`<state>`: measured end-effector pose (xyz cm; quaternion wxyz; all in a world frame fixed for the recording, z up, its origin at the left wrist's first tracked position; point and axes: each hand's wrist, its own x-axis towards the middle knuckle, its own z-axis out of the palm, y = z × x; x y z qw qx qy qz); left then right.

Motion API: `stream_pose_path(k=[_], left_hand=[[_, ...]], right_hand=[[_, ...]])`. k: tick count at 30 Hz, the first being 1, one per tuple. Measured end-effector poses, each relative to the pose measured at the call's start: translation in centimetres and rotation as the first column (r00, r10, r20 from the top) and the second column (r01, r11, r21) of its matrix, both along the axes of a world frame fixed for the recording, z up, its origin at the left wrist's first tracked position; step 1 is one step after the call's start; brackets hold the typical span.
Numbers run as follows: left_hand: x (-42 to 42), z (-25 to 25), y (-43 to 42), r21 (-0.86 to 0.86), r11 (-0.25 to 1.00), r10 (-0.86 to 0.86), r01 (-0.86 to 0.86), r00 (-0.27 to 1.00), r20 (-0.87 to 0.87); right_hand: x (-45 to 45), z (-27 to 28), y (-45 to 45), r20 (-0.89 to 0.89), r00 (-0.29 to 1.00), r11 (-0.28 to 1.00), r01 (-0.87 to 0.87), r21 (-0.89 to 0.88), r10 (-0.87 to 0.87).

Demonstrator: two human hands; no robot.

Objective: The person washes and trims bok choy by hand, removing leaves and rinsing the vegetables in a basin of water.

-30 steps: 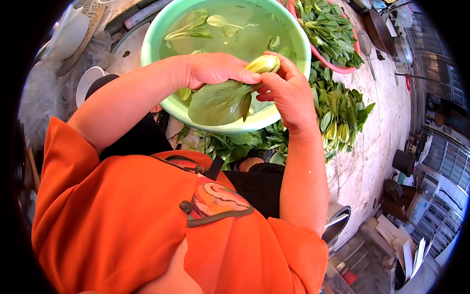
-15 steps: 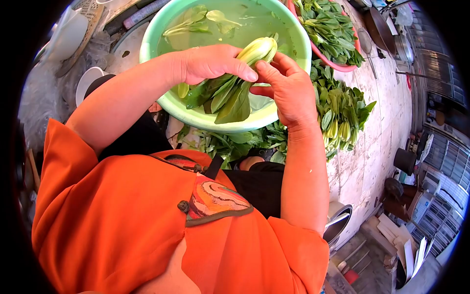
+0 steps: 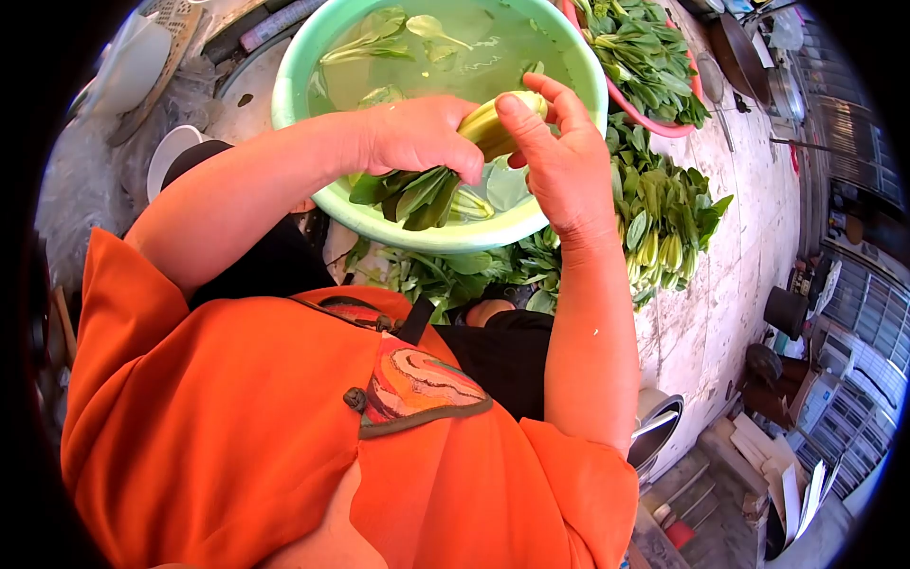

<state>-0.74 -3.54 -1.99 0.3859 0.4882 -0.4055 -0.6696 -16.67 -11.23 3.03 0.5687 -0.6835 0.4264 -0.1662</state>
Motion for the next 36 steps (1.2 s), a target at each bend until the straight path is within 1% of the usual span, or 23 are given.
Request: stream_pose_path(k=[1,4,6,8,10,11,13,14,16,17,20,21,22,23,24,25,26,27,28,30,32,34,36], left_hand=[[-0.4,-0.2,0.2,-0.013,1.0,-0.02,0.02,1.0,0.01],[-1.2,0.2,0.8,-0.013,0.999,-0.049,0.049,0.999,-0.005],[-1.3,0.4,0.7,-0.069,0.997,-0.033,0.037,0.998,0.049],[-1.6,-0.2,0.6,-0.053,0.998,-0.017,0.023,0.992,0.127],[-2.0,-0.1,0.7,-0.226,0.963,0.196,-0.144,0.955,0.225],[-2.2,-0.1,0.9,-0.233,0.962,0.194,-0.14,0.954,0.228],[-2.6,0.1,1.2,-0.399,0.858,0.461,-0.324,0.83,0.315],[-2.4,0.2,1.1,-0.406,0.856,0.459,-0.319,0.831,0.315],[-2.0,0.1,1.0,-0.267,0.953,0.256,-0.144,0.854,0.452],[-1.9,0.0,1.0,-0.27,0.953,0.253,-0.139,0.855,0.453],[-1.7,-0.2,0.9,-0.133,0.986,0.139,-0.102,0.939,0.315],[-1.5,-0.3,0.7,-0.138,0.986,0.136,-0.096,0.938,0.32],[-1.4,-0.4,0.6,-0.12,0.99,0.105,-0.077,0.963,0.25],[-1.2,-0.3,0.5,-0.104,0.993,0.072,-0.054,0.981,0.179],[-1.0,0.0,0.4,-0.112,0.993,0.065,-0.045,0.98,0.188],[-0.8,0.4,0.4,-0.015,0.993,0.113,-0.114,0.993,-0.018],[-0.5,0.8,0.3,0.095,0.983,0.176,-0.159,0.96,-0.217],[-0.1,1.2,0.2,0.099,0.977,0.212,-0.191,0.936,-0.282],[0.5,1.3,0.1,0.087,0.979,0.202,-0.185,0.941,-0.272],[1.5,1.5,-0.1,0.114,0.978,0.211,-0.177,0.823,-0.528],[1.8,1.8,0.0,0.099,0.982,0.191,-0.163,0.82,-0.54],[1.8,1.8,0.0,0.036,0.992,0.122,-0.125,0.798,-0.59],[1.6,2.0,0.1,0.039,0.99,0.13,-0.132,0.804,-0.58]], right_hand=[[0.4,-0.5,0.6,0.027,1.0,1.0,-0.016,-0.004,0.016],[1.3,-2.2,1.6,0.095,0.989,0.961,0.131,-0.245,-0.111],[1.4,-3.0,1.4,0.114,0.984,0.934,0.164,-0.316,-0.134],[1.6,-3.1,1.3,0.135,0.979,0.902,0.192,-0.386,-0.15],[2.0,-2.7,1.4,0.134,0.974,0.875,0.224,-0.429,-0.183],[2.1,-2.7,1.3,0.14,0.973,0.871,0.229,-0.434,-0.186],[2.1,-2.5,1.1,0.178,0.964,0.86,0.257,-0.442,-0.197],[2.2,-2.4,1.2,0.182,0.963,0.855,0.262,-0.447,-0.2],[2.4,-2.3,1.4,0.162,0.967,0.862,0.248,-0.442,-0.195],[2.3,-2.6,1.3,0.132,0.974,0.842,0.225,-0.491,-0.183],[2.4,-3.2,1.1,0.135,0.971,0.872,0.235,-0.43,-0.195],[2.4,-3.0,1.0,0.113,0.975,0.887,0.222,-0.405,-0.192],[2.3,-2.7,0.9,0.121,0.973,0.884,0.229,-0.408,-0.197],[2.1,-2.4,0.8,0.12,0.978,0.923,0.204,-0.326,-0.173],[1.9,-1.9,0.7,0.124,0.981,0.954,0.176,-0.244,-0.15],[1.7,-0.9,0.6,0.199,0.959,0.979,0.192,0.063,-0.201],[1.3,-0.1,0.5,0.211,0.955,0.978,0.2,0.056,-0.207],[0.9,0.6,0.5,0.222,0.947,0.971,0.209,0.119,-0.231],[0.6,1.0,0.3,0.233,0.938,0.959,0.215,0.182,-0.255],[0.2,0.6,0.2,0.238,0.939,0.963,0.212,0.165,-0.248],[0.0,0.4,1.2,0.085,0.994,0.993,0.062,0.097,-0.07],[0.3,0.6,2.3,0.115,0.992,0.998,0.051,0.039,-0.055],[0.3,-0.1,2.5,0.094,0.994,0.995,0.064,-0.075,-0.056]])
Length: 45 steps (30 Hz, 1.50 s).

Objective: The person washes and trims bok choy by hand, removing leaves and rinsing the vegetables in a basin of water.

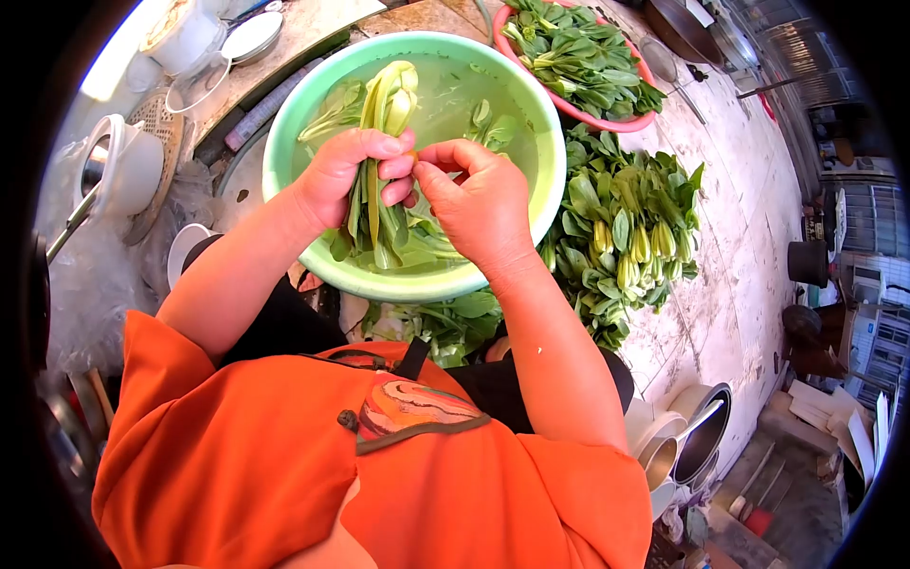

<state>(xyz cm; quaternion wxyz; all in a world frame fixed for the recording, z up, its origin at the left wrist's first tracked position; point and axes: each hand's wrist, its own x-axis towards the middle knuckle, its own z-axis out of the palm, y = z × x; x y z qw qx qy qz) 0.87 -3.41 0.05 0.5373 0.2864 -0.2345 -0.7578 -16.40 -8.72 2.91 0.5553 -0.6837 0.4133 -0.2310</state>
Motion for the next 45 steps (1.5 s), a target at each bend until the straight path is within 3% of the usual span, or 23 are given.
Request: stream_pose_path(k=[1,3,6,8,10,14,16,20,25,26,28,32,34,36,37,38,40,41,43,44,45], left_hand=[[-0.1,0.2,0.1,0.012,1.0,0.018,-0.018,1.0,-0.011],[-0.1,0.2,0.1,0.022,0.999,0.032,-0.031,0.999,-0.019],[0.0,-0.4,0.2,-0.035,0.999,0.0,0.001,1.0,0.018],[-0.2,-0.3,0.5,-0.041,0.999,-0.008,0.011,0.998,0.07],[-0.4,-0.3,0.5,-0.043,0.999,-0.006,0.01,0.996,0.086],[-0.6,-0.2,0.6,-0.055,0.998,-0.007,0.013,0.994,0.107],[-0.6,-0.1,0.6,-0.061,0.998,-0.022,0.027,0.996,0.082],[-0.5,0.1,0.6,-0.074,0.997,-0.028,0.036,0.994,0.108],[-0.1,0.0,0.6,-0.07,0.997,-0.029,0.04,0.989,0.142],[-0.2,0.0,0.7,-0.047,0.998,-0.036,0.045,0.985,0.166],[-0.4,0.1,0.9,-0.027,0.998,-0.043,0.049,0.981,0.188],[-0.5,-0.1,1.0,-0.007,0.995,-0.094,0.096,0.981,0.17],[-0.6,0.2,1.1,0.016,0.995,-0.103,0.102,0.986,0.132],[-0.5,0.1,1.0,0.038,0.994,-0.11,0.107,0.99,0.093],[-0.4,-0.4,0.9,0.034,0.993,-0.114,0.113,0.993,0.027],[-0.3,-0.7,0.8,0.03,0.993,-0.117,0.118,0.992,-0.039],[-0.5,-0.5,0.8,0.069,0.992,-0.102,0.105,0.994,-0.044],[-0.7,-0.6,0.8,0.076,0.991,-0.102,0.107,0.992,-0.07],[-0.7,-1.0,0.6,0.083,0.99,-0.102,0.11,0.99,-0.096],[-0.5,-1.5,0.4,0.083,0.991,-0.098,0.107,0.989,-0.111],[-0.4,-1.5,0.3,0.082,0.991,-0.093,0.103,0.988,-0.125]], right_hand=[[0.0,-0.1,0.2,0.006,1.0,1.0,0.005,0.0,-0.005],[0.0,-0.1,0.6,-0.043,0.999,0.938,0.009,-0.346,-0.025],[-0.1,-0.5,0.8,-0.076,0.997,0.904,-0.008,-0.427,-0.026],[-0.2,-0.6,0.8,-0.109,0.994,0.932,-0.019,-0.363,-0.022],[-0.3,-0.8,0.8,-0.17,0.985,0.872,-0.059,-0.487,-0.028],[-0.2,-1.2,0.8,-0.219,0.975,0.875,-0.081,-0.478,-0.029],[-0.3,-1.2,0.6,-0.074,0.997,0.998,-0.003,-0.069,-0.002],[-0.6,-1.1,0.5,-0.006,1.0,1.0,-0.003,0.015,0.003],[-0.8,-1.5,0.5,-0.058,0.997,0.948,-0.068,-0.312,0.052],[-0.9,-1.4,0.7,-0.058,0.997,0.949,-0.067,-0.309,0.051],[-0.6,-0.6,1.0,-0.201,0.979,0.85,-0.139,-0.508,0.04],[-0.7,-0.8,1.0,-0.216,0.976,0.839,-0.144,-0.525,0.032],[-1.1,-0.8,0.6,-0.059,0.996,0.887,-0.092,-0.452,0.073],[-1.7,-0.3,-0.2,0.085,0.996,0.995,-0.006,-0.104,0.015],[-2.0,0.5,-0.3,0.258,0.964,0.98,0.021,0.2,-0.073],[-2.1,0.7,-0.2,0.409,0.897,0.944,0.026,0.328,-0.166],[-2.1,0.3,-0.3,0.492,0.827,0.869,-0.01,0.496,-0.272],[-2.2,0.0,-0.2,0.492,0.827,0.869,-0.009,0.495,-0.272],[-2.3,-0.7,0.2,0.637,0.735,0.698,-0.331,0.635,-0.232],[-2.2,-1.4,0.3,0.645,0.736,0.615,-0.414,0.671,-0.207],[-2.1,-1.0,0.6,0.541,0.831,0.61,-0.363,0.704,-0.131]])
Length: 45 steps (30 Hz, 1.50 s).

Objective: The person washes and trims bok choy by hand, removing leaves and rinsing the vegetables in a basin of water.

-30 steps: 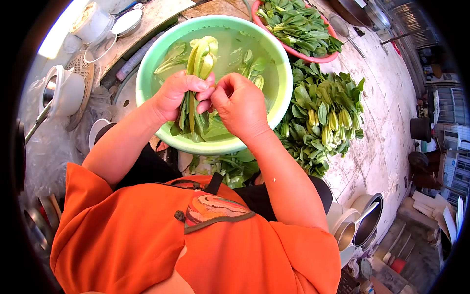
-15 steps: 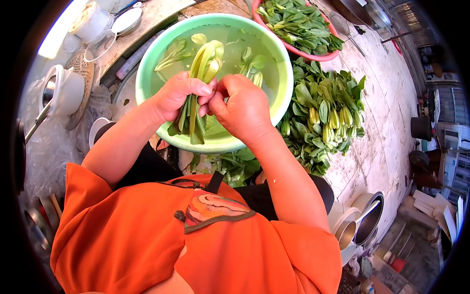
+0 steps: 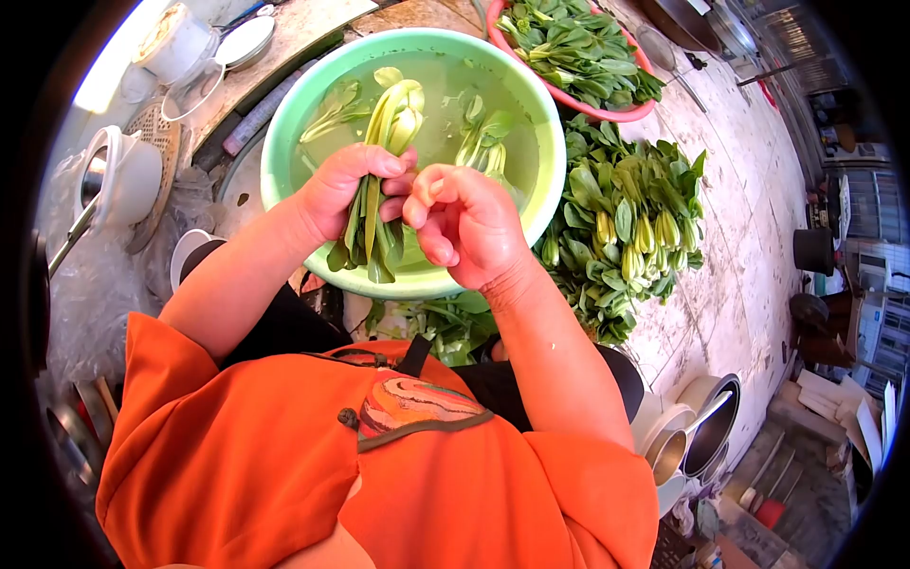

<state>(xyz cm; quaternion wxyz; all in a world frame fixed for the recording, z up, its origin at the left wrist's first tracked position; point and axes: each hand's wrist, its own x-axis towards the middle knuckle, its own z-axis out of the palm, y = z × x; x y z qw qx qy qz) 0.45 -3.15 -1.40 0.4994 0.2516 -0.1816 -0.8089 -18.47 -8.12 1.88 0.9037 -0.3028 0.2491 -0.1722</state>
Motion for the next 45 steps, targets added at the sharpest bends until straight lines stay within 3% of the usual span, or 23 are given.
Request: stream_pose_path(k=[2,5,7,10,13,17,19,22,25,27,28,29,31,32,33,34,35,37,38,40,42,44,45], left_hand=[[0.5,0.6,0.1,0.002,0.999,0.05,-0.05,0.994,0.101],[0.8,1.3,0.3,-0.011,0.987,0.155,-0.158,0.951,0.269],[1.2,1.5,0.4,-0.025,0.977,0.208,-0.212,0.918,0.338],[2.1,1.4,0.2,-0.054,0.976,0.216,-0.212,0.899,0.382],[2.2,0.8,0.1,-0.042,0.986,0.161,-0.158,0.896,0.414],[0.7,0.7,0.5,-0.04,0.982,0.186,-0.185,0.912,0.366],[0.4,0.9,0.5,0.015,0.974,0.198,-0.226,0.882,0.427],[1.2,0.7,0.8,0.01,0.998,0.051,-0.068,0.83,0.556],[0.1,0.7,1.3,0.006,0.999,-0.034,0.039,0.766,0.642],[-0.2,0.9,1.6,-0.058,0.943,-0.16,0.328,0.6,0.784],[0.2,2.0,1.3,0.029,0.89,-0.236,0.455,0.406,0.883],[0.2,1.8,1.4,0.031,0.89,-0.24,0.454,0.41,0.88],[0.6,1.7,1.5,-0.024,0.845,-0.192,0.535,0.343,0.919],[0.3,1.3,1.5,-0.022,0.846,-0.192,0.532,0.343,0.919],[-0.3,0.7,1.4,-0.135,0.913,-0.085,0.386,0.502,0.861],[-0.5,0.4,1.4,-0.226,0.95,0.04,0.217,0.632,0.774],[-0.2,0.3,1.1,-0.225,0.95,0.041,0.215,0.631,0.775],[0.6,0.2,0.4,-0.165,0.985,0.164,-0.044,0.517,0.84],[0.5,0.2,0.5,-0.294,0.953,0.304,-0.08,0.29,0.907],[0.5,0.4,0.2,-0.257,0.96,0.28,-0.115,0.288,0.916],[0.8,0.2,0.1,-0.214,0.966,0.248,-0.146,0.289,0.925],[1.4,-0.1,-0.3,-0.108,0.989,0.147,-0.1,0.663,0.734],[1.5,0.0,-0.1,-0.109,0.989,0.147,-0.098,0.664,0.734]], right_hand=[[0.1,0.2,0.1,-0.223,0.97,0.991,-0.118,-0.061,0.102],[0.1,0.4,-0.2,-0.364,0.931,0.988,-0.079,-0.129,0.027],[-0.2,-0.3,-0.7,-0.352,0.936,0.991,-0.06,-0.122,0.013],[-0.4,-0.3,-0.6,-0.276,0.94,0.971,-0.229,-0.073,0.201],[-0.2,0.3,0.2,-0.184,0.958,0.969,-0.236,-0.076,0.219],[0.4,0.5,1.1,-0.141,0.984,0.991,-0.115,-0.062,0.105],[0.3,0.8,0.6,-0.138,0.986,0.986,-0.115,-0.117,0.099],[0.1,1.7,-0.8,-0.327,0.922,0.906,0.055,-0.42,-0.207],[0.1,1.8,-1.1,-0.511,0.812,0.724,-0.168,-0.669,-0.283],[0.4,0.6,-0.4,-0.46,0.836,0.558,-0.238,-0.795,-0.299],[0.3,0.3,-0.4,-0.533,0.795,0.484,-0.359,-0.798,-0.289],[0.1,0.3,-0.5,-0.538,0.793,0.488,-0.363,-0.794,-0.285],[0.1,0.7,-0.8,-0.673,0.73,0.515,-0.536,-0.669,-0.114],[0.3,1.3,-0.8,-0.635,0.767,0.629,-0.452,-0.632,-0.088],[0.4,1.3,-0.8,-0.633,0.77,0.628,-0.451,-0.634,-0.085],[0.4,1.1,-0.8,-0.584,0.81,0.734,-0.359,-0.576,-0.062],[0.5,0.9,-0.7,-0.531,0.846,0.826,-0.266,-0.497,-0.047],[0.8,0.2,0.3,-0.491,0.868,0.852,-0.198,-0.484,-0.077],[1.0,0.2,0.8,-0.536,0.844,0.815,-0.293,-0.5,-0.025],[1.2,0.8,1.9,-0.571,0.817,0.755,-0.421,-0.503,0.076],[1.4,1.5,2.0,-0.554,0.827,0.769,-0.413,-0.488,0.093],[0.9,1.1,1.5,-0.586,0.809,0.775,-0.403,-0.487,0.053],[0.7,0.8,1.0,-0.617,0.786,0.788,-0.359,-0.5,-0.033]])
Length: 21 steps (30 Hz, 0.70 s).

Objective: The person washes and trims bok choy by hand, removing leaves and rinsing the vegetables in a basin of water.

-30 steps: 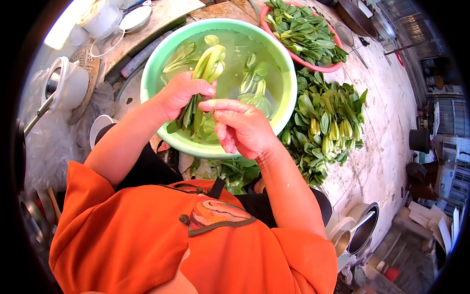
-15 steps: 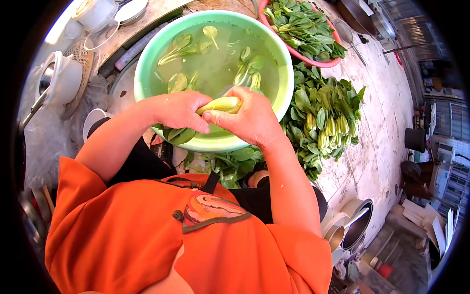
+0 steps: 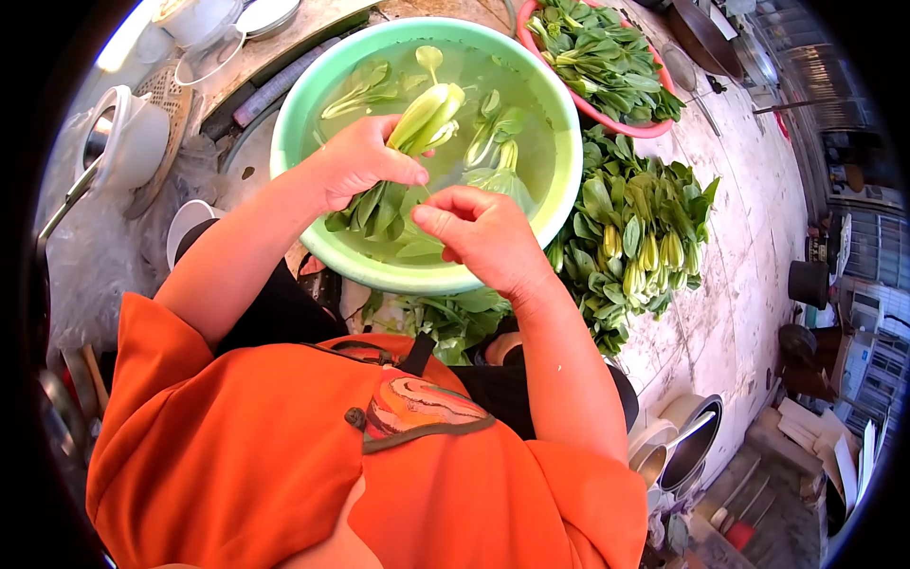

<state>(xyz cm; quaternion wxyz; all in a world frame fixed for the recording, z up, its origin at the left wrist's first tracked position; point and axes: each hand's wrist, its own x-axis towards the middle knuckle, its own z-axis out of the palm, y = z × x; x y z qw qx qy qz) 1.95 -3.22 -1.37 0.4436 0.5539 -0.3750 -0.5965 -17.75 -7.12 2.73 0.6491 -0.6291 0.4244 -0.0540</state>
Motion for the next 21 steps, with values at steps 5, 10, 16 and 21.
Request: stream_pose_path(k=[5,10,16,21], left_hand=[[0.8,0.8,0.4,-0.053,0.996,0.04,-0.069,0.904,-0.426],[0.1,1.2,0.3,0.012,0.972,0.208,-0.236,0.832,-0.515],[-3.0,0.3,0.8,-0.042,0.979,0.15,-0.201,0.839,-0.523],[-2.8,0.2,1.3,-0.428,0.886,0.14,-0.18,0.982,-0.123]], right_hand=[[-1.2,-1.5,-1.9,0.075,0.994,0.996,0.074,0.052,-0.078],[-1.1,0.0,-0.9,0.367,0.905,0.951,0.28,-0.129,-0.216],[-0.7,0.2,-1.4,0.775,0.58,0.957,0.271,0.107,-0.251],[-0.9,0.2,-1.8,0.663,0.566,0.793,-0.028,0.608,-0.489]])
